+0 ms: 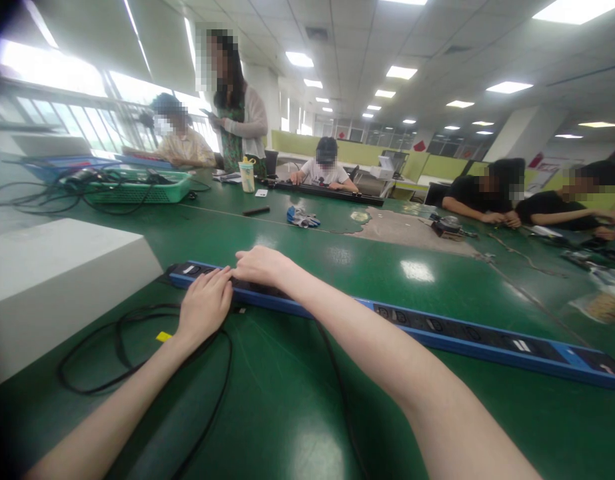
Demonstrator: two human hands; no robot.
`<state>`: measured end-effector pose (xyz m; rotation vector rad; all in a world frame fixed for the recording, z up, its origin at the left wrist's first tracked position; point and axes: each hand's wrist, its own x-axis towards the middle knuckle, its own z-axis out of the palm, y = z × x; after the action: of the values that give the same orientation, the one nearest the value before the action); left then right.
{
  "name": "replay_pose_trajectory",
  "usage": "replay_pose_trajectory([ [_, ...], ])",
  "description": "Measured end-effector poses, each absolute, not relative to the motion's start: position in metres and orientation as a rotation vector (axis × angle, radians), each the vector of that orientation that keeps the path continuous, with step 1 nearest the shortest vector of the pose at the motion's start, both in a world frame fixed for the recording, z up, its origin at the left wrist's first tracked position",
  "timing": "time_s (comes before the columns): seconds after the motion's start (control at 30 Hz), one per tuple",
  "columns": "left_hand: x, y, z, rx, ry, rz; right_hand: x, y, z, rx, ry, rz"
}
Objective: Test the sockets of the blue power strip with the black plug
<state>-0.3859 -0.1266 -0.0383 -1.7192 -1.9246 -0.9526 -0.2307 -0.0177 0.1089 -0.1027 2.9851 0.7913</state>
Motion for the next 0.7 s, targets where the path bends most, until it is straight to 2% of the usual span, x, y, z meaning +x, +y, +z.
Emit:
replay_pose_trajectory([
  [0.43,-0.387,-0.126,-0.039,-1.719,-1.926,-0.935,-0.233,-0.024,0.112,-0.204,2.928,0.748],
  [0.7,-0.385,-0.125,-0.039,-1.718,-1.934,-0.963,-0.235,-0.031,0.115,-0.106,2.927,0.726],
])
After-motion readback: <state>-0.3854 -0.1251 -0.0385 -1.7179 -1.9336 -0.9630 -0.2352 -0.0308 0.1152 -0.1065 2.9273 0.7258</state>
